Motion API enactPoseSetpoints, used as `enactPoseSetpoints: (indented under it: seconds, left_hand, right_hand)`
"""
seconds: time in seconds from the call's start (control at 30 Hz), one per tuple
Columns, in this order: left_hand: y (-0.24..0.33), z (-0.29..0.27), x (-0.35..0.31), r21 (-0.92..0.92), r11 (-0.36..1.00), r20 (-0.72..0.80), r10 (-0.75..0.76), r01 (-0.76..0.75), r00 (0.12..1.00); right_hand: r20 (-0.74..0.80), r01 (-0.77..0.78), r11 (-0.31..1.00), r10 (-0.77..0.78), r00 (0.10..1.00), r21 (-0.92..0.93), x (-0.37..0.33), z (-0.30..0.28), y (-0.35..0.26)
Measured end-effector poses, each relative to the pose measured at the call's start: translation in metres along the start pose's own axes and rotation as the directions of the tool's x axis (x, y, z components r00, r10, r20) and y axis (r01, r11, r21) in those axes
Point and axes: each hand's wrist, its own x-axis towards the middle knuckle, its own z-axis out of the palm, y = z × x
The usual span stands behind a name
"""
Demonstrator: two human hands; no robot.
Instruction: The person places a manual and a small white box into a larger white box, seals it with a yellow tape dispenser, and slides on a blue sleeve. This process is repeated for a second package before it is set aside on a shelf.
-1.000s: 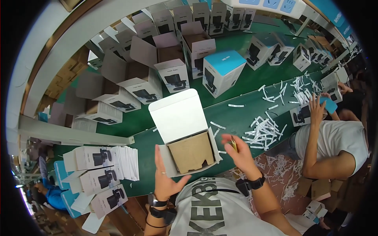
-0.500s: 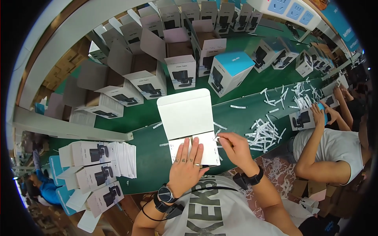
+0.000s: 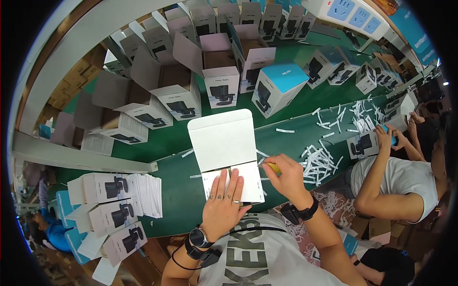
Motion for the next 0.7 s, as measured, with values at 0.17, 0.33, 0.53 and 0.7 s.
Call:
enactPoseSetpoints:
  seconds: [0.17, 0.33, 0.53, 0.7]
  left_hand:
    - [-0.008, 0.002, -0.005, -0.049, 0.999, -0.036, 0.014, -0.016, 0.999]
    - [-0.013, 0.002, -0.011, -0.051, 0.999, -0.050, 0.012, -0.014, 0.999]
    - [-0.019, 0.002, -0.019, -0.062, 0.998, -0.062, 0.018, -0.022, 0.998]
    - [-0.022, 0.003, -0.024, -0.040, 0.999, -0.056, 0.020, -0.022, 0.998]
  right_hand:
    - [0.059, -0.039, 0.986, 0.030, 0.998, 0.160, -0.013, 0.009, -0.017]
    - [0.011, -0.002, 0.986, 0.000, 1.000, 0.165, -0.003, 0.017, -0.017]
    - [0.099, 0.102, 0.991, -0.110, 0.989, 0.087, -0.001, 0.019, -0.010]
    - [0.243, 0.044, 0.982, -0.089, 0.966, 0.185, -0.012, 0.017, -0.026]
